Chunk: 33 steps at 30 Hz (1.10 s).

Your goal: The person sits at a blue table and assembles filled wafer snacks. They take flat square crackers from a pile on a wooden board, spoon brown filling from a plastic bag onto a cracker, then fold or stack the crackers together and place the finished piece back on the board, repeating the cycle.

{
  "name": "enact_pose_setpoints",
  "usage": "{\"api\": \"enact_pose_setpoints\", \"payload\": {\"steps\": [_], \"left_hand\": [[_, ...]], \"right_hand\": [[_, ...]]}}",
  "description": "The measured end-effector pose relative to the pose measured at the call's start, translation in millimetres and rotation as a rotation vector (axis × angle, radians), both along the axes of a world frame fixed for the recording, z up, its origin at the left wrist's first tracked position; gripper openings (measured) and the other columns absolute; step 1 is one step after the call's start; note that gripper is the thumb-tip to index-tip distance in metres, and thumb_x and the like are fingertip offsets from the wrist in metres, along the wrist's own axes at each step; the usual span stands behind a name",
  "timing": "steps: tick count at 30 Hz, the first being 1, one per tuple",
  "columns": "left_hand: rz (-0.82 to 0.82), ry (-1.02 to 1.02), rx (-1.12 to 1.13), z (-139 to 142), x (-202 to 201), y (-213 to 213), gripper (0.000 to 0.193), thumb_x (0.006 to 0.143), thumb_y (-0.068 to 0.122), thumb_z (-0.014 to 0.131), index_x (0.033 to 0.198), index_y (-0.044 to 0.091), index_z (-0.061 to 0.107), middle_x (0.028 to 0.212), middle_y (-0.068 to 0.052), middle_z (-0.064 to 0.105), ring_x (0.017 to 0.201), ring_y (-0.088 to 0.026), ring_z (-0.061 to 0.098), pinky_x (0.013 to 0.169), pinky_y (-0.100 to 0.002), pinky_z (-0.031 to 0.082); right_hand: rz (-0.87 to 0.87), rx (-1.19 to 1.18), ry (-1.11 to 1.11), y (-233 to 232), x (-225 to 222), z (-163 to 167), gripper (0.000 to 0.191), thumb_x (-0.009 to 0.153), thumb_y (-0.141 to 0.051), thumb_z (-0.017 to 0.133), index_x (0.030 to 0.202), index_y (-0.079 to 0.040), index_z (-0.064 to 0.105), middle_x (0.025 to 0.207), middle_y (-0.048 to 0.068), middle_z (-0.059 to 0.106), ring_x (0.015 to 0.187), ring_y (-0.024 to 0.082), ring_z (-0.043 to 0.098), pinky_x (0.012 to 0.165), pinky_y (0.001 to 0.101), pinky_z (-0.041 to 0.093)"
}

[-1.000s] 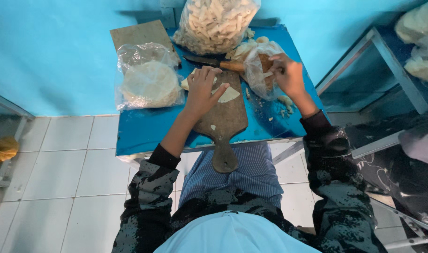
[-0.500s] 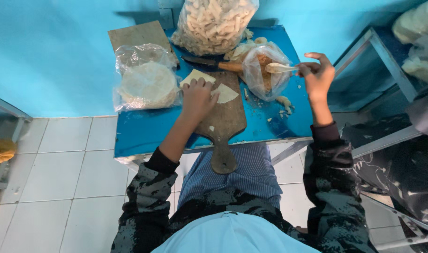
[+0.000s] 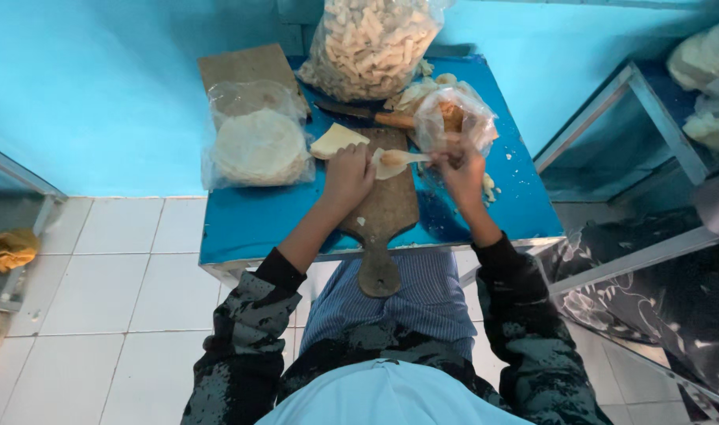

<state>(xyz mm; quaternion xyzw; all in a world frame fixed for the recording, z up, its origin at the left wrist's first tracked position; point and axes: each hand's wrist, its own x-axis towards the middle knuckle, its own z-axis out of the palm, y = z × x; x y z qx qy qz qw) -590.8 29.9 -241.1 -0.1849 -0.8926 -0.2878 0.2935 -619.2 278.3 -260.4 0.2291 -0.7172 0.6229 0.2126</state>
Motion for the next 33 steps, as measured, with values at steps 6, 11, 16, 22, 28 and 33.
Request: {"api": "enact_pose_setpoints", "payload": {"steps": [6,11,16,22,28,33], "left_hand": [[-0.144,-0.076,0.285,12.0,-4.5,3.5,0.022,0.088,0.006,0.064,0.106,0.001,0.053,0.082,-0.021,0.067,0.081,-0.042,0.068,0.07,-0.053,0.051],[-0.123,-0.14,0.367,11.4,-8.1,1.9,0.019,0.089,0.003,0.061,0.107,0.002,0.053,0.076,-0.021,0.067,0.076,-0.04,0.07,0.065,-0.05,0.052],[-0.099,-0.07,0.337,6.9,-14.6,3.3,0.025,0.088,0.003,0.064,0.111,0.003,0.053,0.077,-0.019,0.068,0.077,-0.039,0.069,0.066,-0.05,0.051],[-0.153,-0.125,0.341,2.5,-22.0,1.8,0.044,0.079,0.005,0.073,0.115,0.002,0.049,0.074,-0.014,0.064,0.071,-0.034,0.069,0.064,-0.045,0.053],[-0.157,-0.15,0.391,1.7,-26.6,2.9,0.042,0.08,0.002,0.071,0.115,0.004,0.049,0.075,-0.012,0.065,0.071,-0.031,0.07,0.064,-0.043,0.054],[-0.164,-0.157,0.386,-2.4,-26.4,0.8,0.041,0.08,0.0,0.07,0.115,0.005,0.049,0.073,-0.012,0.062,0.069,-0.03,0.069,0.063,-0.043,0.052]], "right_hand": [[-0.052,0.18,0.173,-10.1,14.4,1.5,0.036,0.094,0.012,0.068,0.127,0.001,0.057,0.107,0.015,0.078,0.099,0.023,0.078,0.083,0.0334,0.064],[-0.14,0.311,0.326,-9.4,26.6,12.1,0.039,0.091,0.013,0.07,0.126,0.0,0.059,0.107,0.015,0.079,0.103,0.024,0.078,0.085,0.033,0.064],[-0.172,0.321,0.333,-5.3,29.5,10.4,0.039,0.092,0.015,0.069,0.127,-0.001,0.06,0.103,0.013,0.079,0.1,0.023,0.079,0.083,0.032,0.063],[-0.477,-0.027,0.506,19.0,5.8,7.8,0.028,0.104,0.009,0.067,0.128,-0.003,0.059,0.114,0.015,0.072,0.1,0.025,0.075,0.085,0.0326,0.063],[-0.836,0.504,0.399,26.1,-1.2,9.5,0.036,0.09,0.004,0.073,0.125,-0.004,0.067,0.115,0.017,0.07,0.106,0.039,0.063,0.09,0.0465,0.051],[-0.727,0.529,0.409,11.2,8.2,17.4,0.036,0.091,0.004,0.073,0.126,-0.003,0.066,0.114,0.017,0.068,0.11,0.039,0.059,0.094,0.0488,0.048]]}}
